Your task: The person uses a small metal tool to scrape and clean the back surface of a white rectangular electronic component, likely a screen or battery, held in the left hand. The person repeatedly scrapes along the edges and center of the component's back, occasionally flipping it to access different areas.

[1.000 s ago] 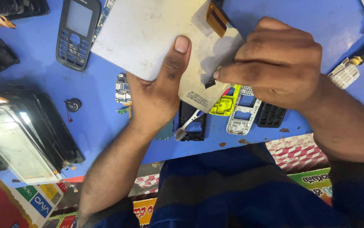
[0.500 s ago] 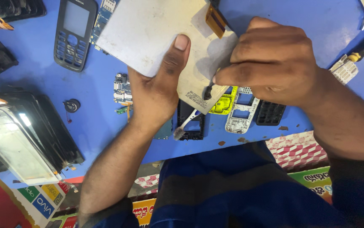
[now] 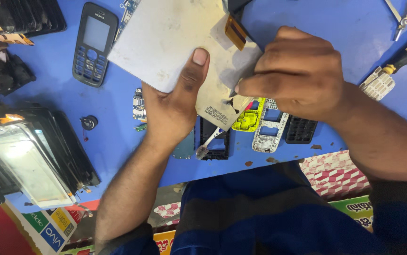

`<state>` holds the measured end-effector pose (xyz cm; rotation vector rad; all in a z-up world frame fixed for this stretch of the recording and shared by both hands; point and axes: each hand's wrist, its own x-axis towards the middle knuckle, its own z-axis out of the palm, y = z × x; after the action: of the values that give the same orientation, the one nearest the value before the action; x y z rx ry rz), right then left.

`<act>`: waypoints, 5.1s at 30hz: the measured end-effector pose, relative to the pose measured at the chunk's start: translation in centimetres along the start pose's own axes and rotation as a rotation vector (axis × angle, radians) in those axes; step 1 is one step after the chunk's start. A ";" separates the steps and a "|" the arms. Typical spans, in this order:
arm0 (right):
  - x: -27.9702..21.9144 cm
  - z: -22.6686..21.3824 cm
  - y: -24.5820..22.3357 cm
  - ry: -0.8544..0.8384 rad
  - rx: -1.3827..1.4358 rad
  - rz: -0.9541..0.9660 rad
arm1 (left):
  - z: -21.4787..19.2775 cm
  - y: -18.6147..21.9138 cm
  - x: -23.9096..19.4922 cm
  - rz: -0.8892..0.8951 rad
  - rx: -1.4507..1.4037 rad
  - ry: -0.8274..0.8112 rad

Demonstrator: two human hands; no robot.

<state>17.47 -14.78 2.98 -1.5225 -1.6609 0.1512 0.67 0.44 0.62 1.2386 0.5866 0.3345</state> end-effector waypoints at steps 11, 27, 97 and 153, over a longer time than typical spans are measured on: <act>-0.3 0.1 -0.1 0.009 0.120 0.055 | 0.0 -0.1 0.3 0.011 -0.040 0.080; -0.8 0.0 0.0 0.025 0.107 0.152 | 0.0 0.1 0.0 0.033 0.060 0.029; -1.8 -0.3 0.7 0.292 0.202 0.156 | -1.1 -0.8 -0.4 0.080 -0.316 0.205; -1.2 0.3 -0.5 0.115 0.046 0.140 | -1.6 0.4 0.5 0.212 -0.096 0.327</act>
<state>16.76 -15.84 2.48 -1.5828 -1.4521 0.1730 0.11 2.07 0.53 1.1638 0.7100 0.7447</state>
